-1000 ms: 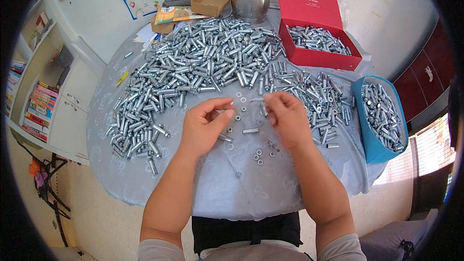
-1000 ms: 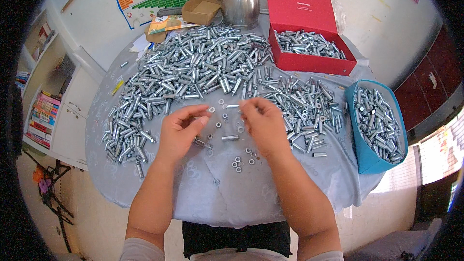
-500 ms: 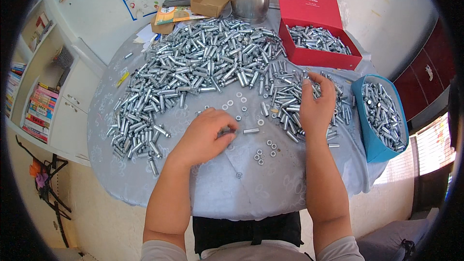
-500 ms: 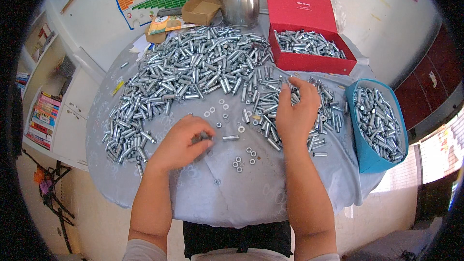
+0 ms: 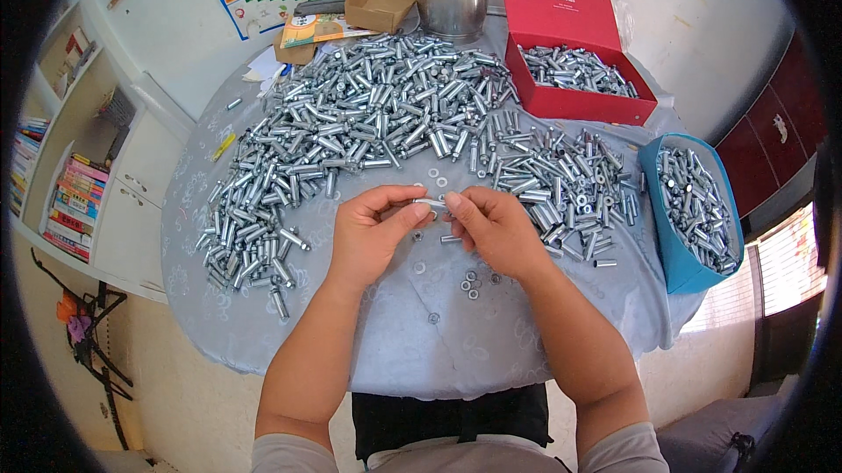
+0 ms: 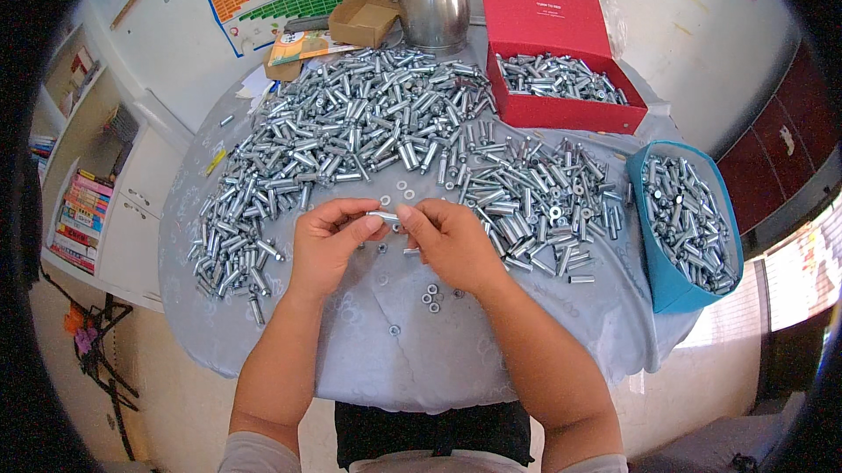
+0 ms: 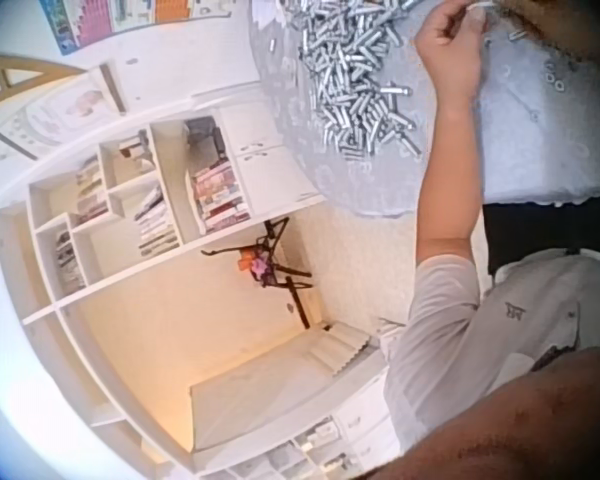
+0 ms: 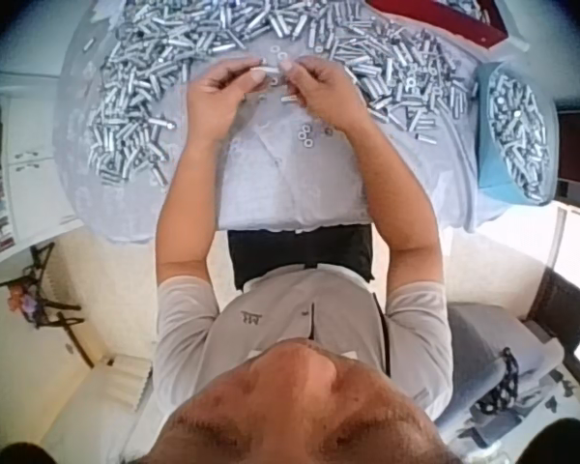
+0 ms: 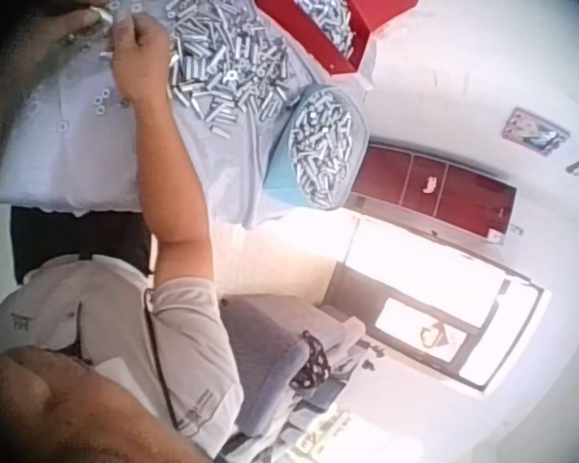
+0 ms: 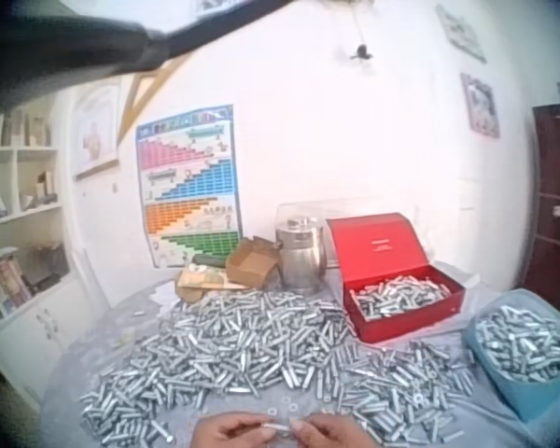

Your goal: The person repeatedly picks a bolt and a nut from a large pile on a table, threads the nut onto the bolt by hand, and places the assembled pair back on the table. The process is repeated continuously with no tools used.

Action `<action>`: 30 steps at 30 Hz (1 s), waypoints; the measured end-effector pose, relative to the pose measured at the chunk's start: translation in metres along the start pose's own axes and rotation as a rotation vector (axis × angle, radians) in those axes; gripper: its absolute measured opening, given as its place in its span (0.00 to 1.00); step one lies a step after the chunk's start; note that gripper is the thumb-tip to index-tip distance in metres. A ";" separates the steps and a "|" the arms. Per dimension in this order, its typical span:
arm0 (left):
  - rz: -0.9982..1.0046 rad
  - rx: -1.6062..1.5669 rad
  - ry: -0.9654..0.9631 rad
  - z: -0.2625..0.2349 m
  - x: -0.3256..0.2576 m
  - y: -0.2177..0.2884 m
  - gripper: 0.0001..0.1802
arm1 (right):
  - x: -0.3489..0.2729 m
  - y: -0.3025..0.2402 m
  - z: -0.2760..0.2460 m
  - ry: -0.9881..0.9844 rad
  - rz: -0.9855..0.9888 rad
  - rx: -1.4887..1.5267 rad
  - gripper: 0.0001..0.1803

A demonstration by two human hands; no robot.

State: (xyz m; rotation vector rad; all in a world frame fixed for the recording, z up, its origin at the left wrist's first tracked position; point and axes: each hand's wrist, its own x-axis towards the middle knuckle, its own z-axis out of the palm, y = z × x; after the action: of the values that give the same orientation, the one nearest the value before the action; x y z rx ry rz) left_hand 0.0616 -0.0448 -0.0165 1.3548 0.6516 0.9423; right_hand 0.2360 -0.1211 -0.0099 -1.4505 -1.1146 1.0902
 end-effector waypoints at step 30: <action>-0.108 -0.078 0.028 -0.003 0.002 -0.001 0.09 | 0.002 0.001 0.002 0.043 -0.072 0.290 0.09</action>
State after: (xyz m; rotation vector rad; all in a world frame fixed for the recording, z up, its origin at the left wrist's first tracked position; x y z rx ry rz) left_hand 0.0607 -0.0413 -0.0175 1.2268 0.6959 0.8921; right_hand 0.2349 -0.1187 -0.0116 -1.1918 -0.9283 1.1134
